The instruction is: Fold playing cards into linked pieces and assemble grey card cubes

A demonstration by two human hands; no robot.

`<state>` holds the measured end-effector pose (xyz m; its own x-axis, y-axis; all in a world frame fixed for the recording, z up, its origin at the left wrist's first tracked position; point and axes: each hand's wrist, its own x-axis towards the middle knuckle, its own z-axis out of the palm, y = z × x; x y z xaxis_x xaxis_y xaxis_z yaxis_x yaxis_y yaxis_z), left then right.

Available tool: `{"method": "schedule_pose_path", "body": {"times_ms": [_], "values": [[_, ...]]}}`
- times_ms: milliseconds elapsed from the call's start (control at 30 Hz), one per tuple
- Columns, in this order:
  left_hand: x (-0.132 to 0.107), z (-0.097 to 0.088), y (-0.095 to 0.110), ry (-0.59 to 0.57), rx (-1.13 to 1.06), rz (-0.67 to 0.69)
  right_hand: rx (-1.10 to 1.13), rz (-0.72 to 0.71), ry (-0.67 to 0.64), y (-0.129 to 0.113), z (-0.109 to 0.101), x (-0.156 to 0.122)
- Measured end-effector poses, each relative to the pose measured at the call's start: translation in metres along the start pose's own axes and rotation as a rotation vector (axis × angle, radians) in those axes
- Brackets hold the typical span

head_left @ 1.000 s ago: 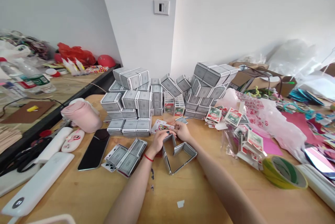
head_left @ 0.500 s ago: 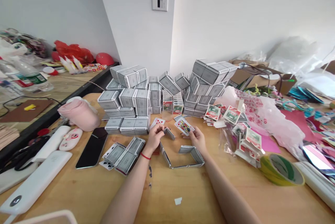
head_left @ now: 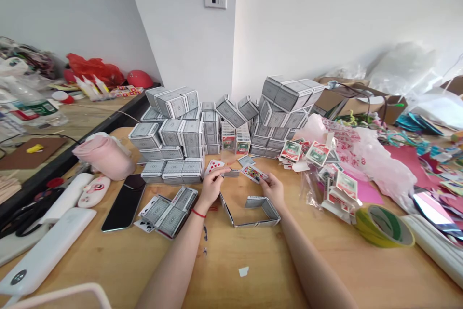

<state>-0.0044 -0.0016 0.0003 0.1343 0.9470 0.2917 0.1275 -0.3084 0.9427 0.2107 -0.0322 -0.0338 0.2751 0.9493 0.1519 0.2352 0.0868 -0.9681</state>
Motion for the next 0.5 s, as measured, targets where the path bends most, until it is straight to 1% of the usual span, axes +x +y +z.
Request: {"method": "schedule_pose_path", "body": {"times_ms": [167,400,500], "values": [[0.0006,-0.0009,-0.0030,-0.001,-0.011,-0.022,-0.022,0.011,0.006,0.0038,-0.0012,0.0008],[0.0022,-0.0032,-0.0069,0.043,-0.061,-0.071,0.019,0.005,-0.028,0.0003,0.0004,-0.0009],[0.0028,-0.0030,-0.0068,0.062,-0.080,-0.092,-0.030,-0.012,-0.035,-0.0002,-0.0006,-0.0012]]}}
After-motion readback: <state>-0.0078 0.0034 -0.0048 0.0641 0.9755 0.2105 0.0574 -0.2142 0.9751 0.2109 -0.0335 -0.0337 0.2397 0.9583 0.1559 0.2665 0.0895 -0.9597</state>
